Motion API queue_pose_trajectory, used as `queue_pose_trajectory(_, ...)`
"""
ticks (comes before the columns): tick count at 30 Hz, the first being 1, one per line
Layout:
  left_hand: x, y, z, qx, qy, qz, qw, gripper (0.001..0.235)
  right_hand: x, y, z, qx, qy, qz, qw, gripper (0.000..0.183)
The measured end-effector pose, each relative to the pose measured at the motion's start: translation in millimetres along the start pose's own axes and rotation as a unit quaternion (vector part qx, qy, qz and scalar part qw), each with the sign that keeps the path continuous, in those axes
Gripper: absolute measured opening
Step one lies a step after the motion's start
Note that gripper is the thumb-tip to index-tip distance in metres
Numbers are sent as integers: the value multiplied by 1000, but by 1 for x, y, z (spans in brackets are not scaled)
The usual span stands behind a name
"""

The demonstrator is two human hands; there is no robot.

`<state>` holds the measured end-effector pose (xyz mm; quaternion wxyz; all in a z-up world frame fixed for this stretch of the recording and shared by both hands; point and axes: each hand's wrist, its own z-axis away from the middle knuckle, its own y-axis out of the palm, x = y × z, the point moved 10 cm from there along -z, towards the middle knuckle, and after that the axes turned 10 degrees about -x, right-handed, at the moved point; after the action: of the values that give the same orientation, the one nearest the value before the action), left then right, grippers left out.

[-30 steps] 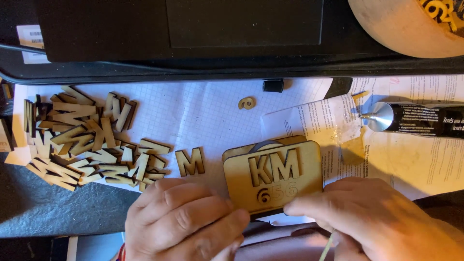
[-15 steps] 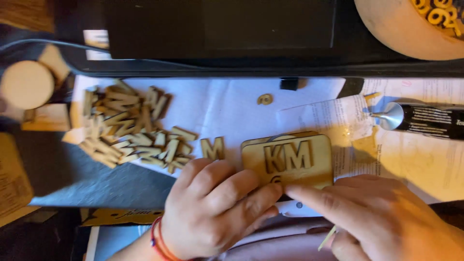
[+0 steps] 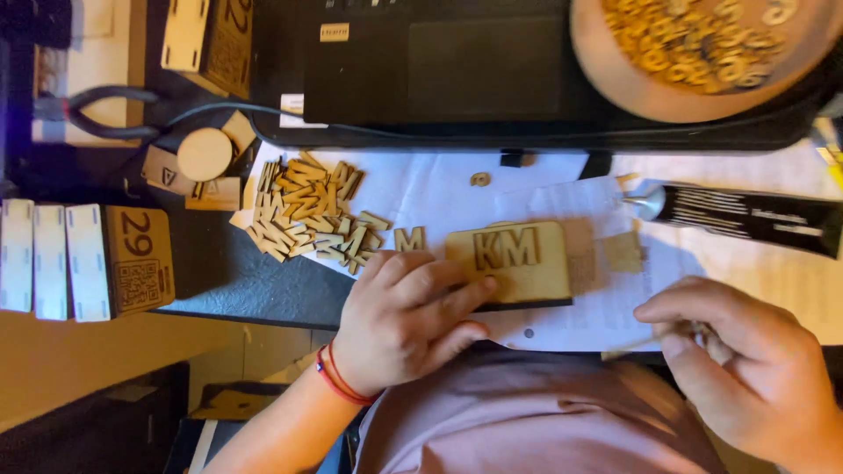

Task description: The person assembles a wooden puzzle by applying glue to small wooden letters and numbers using a toothpick. They carefully place the letters 'K', 'M', and the numbers '6', '5', '6' onto a wooden base, pressing them into place.

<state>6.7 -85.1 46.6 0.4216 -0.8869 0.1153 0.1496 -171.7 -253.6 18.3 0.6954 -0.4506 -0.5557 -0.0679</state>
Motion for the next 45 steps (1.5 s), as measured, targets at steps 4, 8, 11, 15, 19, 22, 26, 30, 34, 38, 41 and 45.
queue_pose_trajectory(4, 4, -19, -18, -42, -17, 52, 998, 28, -2, -15, -1, -47, -28, -20, 998, 10)
queue_pose_trajectory(8, 31, -4, -57, 6, -39, -15, 999, 16, -17, -24, 6, -78, 5, -72, 994, 10)
queue_pose_trajectory(11, 52, 23, -74, 82, -44, -46, 995, 20, -12, -30, 6, -84, -2, -122, 989, 9)
queue_pose_trajectory(15, 45, 49, -78, 140, 69, -138, 978, 10, 4, -42, 4, -85, -63, -92, 990, 17)
queue_pose_trajectory(19, 45, 51, -74, 114, 58, -113, 985, 10, 2, -50, 0, -68, -74, -126, 987, 19)
queue_pose_trajectory(22, 55, 47, -69, 95, 9, -112, 989, 14, -11, -39, -1, -13, -27, -230, 973, 23)
queue_pose_trajectory(26, 56, 44, -65, 99, 11, -93, 991, 16, -21, -31, -6, -36, -24, -211, 976, 26)
queue_pose_trajectory(30, 56, 26, -84, 58, -17, -88, 994, 13, -38, -34, -13, -115, -71, -246, 960, 16)
queue_pose_trajectory(34, 47, 19, -126, 27, -18, -73, 997, 16, -43, -39, -14, -149, -93, -281, 944, 12)
queue_pose_trajectory(38, 4, 26, -186, 21, 65, -82, 994, 13, -35, -46, -13, -157, -116, -290, 937, 8)
queue_pose_trajectory(41, 0, 63, -226, 69, 73, -94, 990, 31, -25, -50, -14, -128, -123, -264, 948, 12)
queue_pose_trajectory(45, 12, 127, -261, 215, 36, -137, 966, 48, -33, -44, -13, -96, -88, -288, 949, 13)
